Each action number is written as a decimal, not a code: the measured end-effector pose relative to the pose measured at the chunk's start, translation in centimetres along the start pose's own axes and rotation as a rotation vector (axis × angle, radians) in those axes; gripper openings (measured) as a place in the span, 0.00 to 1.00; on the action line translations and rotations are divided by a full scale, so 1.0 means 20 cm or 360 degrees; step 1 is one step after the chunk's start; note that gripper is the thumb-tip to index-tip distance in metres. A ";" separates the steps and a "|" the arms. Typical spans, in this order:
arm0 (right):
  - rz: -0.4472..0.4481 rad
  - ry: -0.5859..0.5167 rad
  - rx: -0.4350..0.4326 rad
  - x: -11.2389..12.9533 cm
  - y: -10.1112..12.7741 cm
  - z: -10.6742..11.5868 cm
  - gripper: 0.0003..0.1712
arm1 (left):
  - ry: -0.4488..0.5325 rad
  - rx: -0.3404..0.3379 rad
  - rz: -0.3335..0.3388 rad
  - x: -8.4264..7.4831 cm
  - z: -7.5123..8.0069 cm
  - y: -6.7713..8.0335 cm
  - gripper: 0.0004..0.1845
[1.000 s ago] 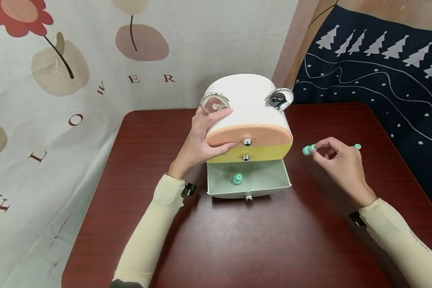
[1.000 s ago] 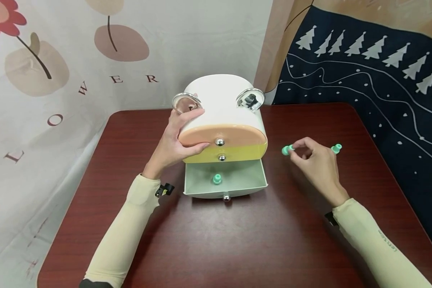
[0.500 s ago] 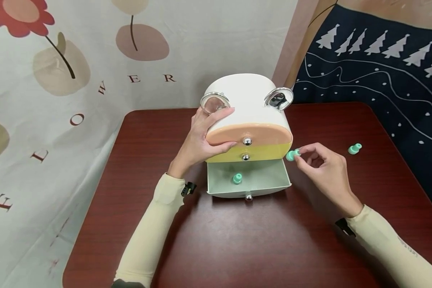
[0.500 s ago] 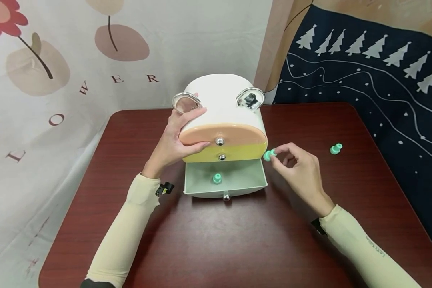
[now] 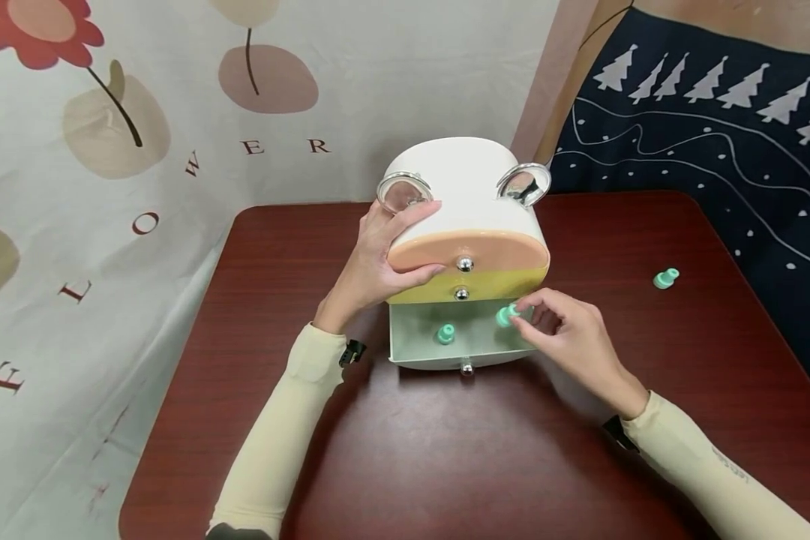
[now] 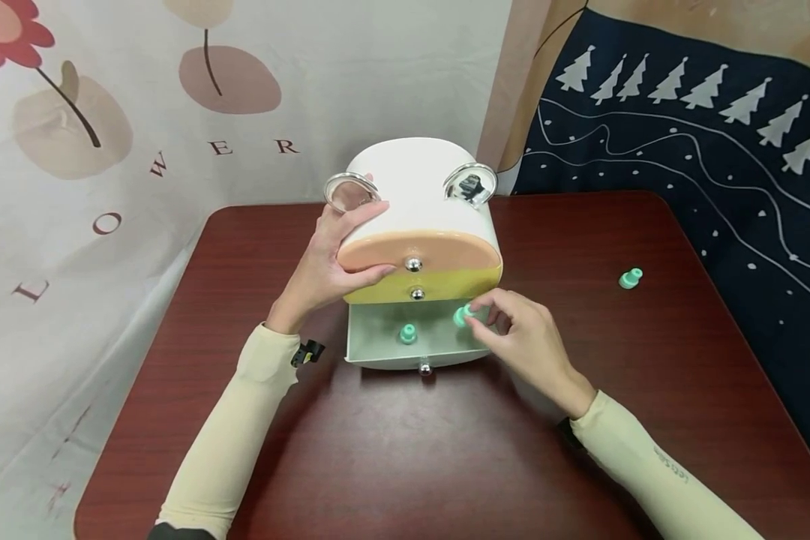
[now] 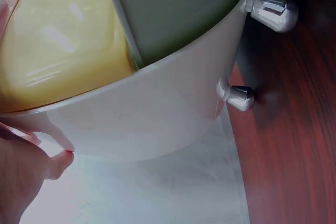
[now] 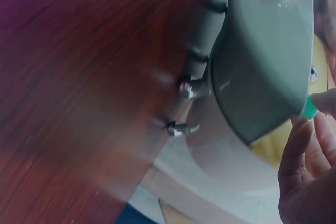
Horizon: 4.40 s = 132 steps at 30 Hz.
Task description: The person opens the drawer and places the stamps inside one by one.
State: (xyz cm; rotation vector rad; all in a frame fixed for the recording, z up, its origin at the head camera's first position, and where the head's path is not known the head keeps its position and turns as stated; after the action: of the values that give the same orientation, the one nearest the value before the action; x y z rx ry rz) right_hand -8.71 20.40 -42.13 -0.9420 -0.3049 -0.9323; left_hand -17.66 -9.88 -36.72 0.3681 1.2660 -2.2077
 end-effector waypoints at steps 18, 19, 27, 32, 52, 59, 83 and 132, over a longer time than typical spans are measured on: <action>-0.0039 0.0128 0.0449 0.03 -0.07 -0.21 0.10 | -0.0006 -0.0006 -0.0002 0.00 -0.01 0.01 0.42; -0.0060 0.0152 0.0473 0.04 -0.08 -0.22 0.10 | -0.0005 -0.0009 -0.0002 0.00 -0.01 0.01 0.42; -0.0092 0.0294 0.0628 0.05 -0.15 -0.26 0.09 | -0.0010 -0.0014 -0.0011 0.00 0.00 0.01 0.43; -0.0072 0.0307 0.0699 0.05 -0.17 -0.30 0.07 | -0.0008 -0.0006 -0.0006 0.00 0.00 0.00 0.43; -0.0210 -0.0016 0.0515 0.03 -0.13 -0.16 0.05 | -0.0008 0.0014 0.0032 0.00 -0.01 0.00 0.42; -0.0193 -0.0039 0.0128 -0.03 -0.09 -0.08 0.04 | 0.0011 -0.0016 0.0020 -0.01 -0.01 0.00 0.43; -0.0759 0.0204 -0.0298 -0.40 0.02 0.33 0.18 | 0.0024 -0.0015 0.0021 0.00 0.01 0.00 0.43; -0.1023 0.0651 0.0158 -0.86 0.12 0.72 0.16 | 0.0002 0.0020 0.0044 -0.02 0.00 0.00 0.42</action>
State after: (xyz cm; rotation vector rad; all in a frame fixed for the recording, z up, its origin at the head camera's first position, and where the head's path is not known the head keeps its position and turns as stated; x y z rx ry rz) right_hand -14.78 41.90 -45.33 -0.5392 -0.3036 -1.6538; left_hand -17.40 -9.76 -36.48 0.3900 1.2409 -2.1935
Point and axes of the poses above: each hand's wrist, its own y-axis away from the middle knuckle, its own z-axis out of the back of the hand, x = y × z, the point moved 3 cm from there along -y, towards the middle knuckle, and after that the axes turned 2 degrees about y, right-handed, at the moved point
